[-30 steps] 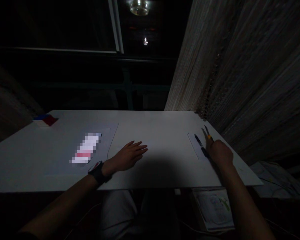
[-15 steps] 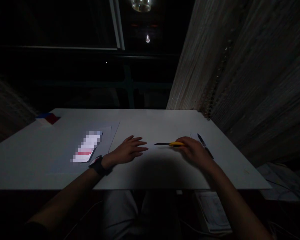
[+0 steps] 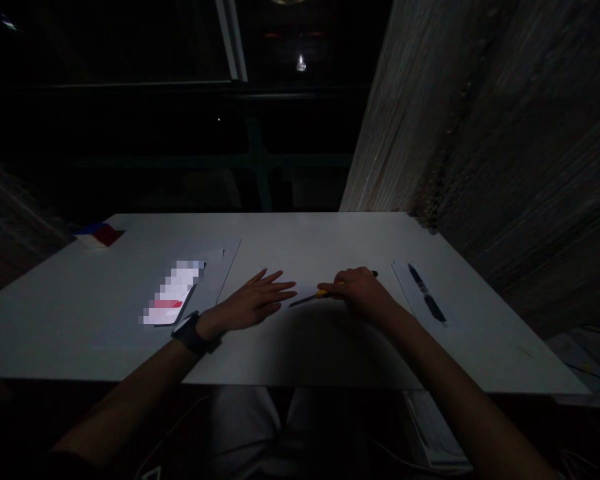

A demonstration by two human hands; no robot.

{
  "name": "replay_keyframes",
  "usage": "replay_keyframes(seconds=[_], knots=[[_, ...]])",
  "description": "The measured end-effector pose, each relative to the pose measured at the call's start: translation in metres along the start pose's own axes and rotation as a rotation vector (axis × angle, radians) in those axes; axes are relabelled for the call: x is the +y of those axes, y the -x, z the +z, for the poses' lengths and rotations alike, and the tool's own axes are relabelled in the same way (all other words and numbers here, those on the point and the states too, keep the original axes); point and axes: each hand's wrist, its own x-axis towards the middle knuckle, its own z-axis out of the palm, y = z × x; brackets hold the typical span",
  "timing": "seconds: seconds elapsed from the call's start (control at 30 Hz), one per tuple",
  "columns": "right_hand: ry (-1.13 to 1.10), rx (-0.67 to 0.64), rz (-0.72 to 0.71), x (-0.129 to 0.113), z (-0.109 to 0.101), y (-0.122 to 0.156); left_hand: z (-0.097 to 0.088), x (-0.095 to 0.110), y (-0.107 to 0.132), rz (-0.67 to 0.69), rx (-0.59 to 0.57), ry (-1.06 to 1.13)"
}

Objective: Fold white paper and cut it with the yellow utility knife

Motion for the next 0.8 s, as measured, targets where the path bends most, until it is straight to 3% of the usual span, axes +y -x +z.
replay_keyframes(seconds=[0.17,0.3,0.57,0.8], knots=[[0.025,-0.014,0.004,0.000,-0.002,0.001,0.003,0.000,0.002,0.019,0.010,-0.072],[-0.006,0.010,0.058,0.002,-0.011,0.006,0.006,0.008,0.004,-0.021,0.090,-0.150],[0.044,0.013,0.306,-0.003,-0.024,0.012,0.007,0.035,-0.004,-0.214,0.207,-0.306],[-0.094,-0.024,0.441,-0.023,-0.021,-0.005,0.004,0.048,-0.022,-0.486,0.104,-0.295]])
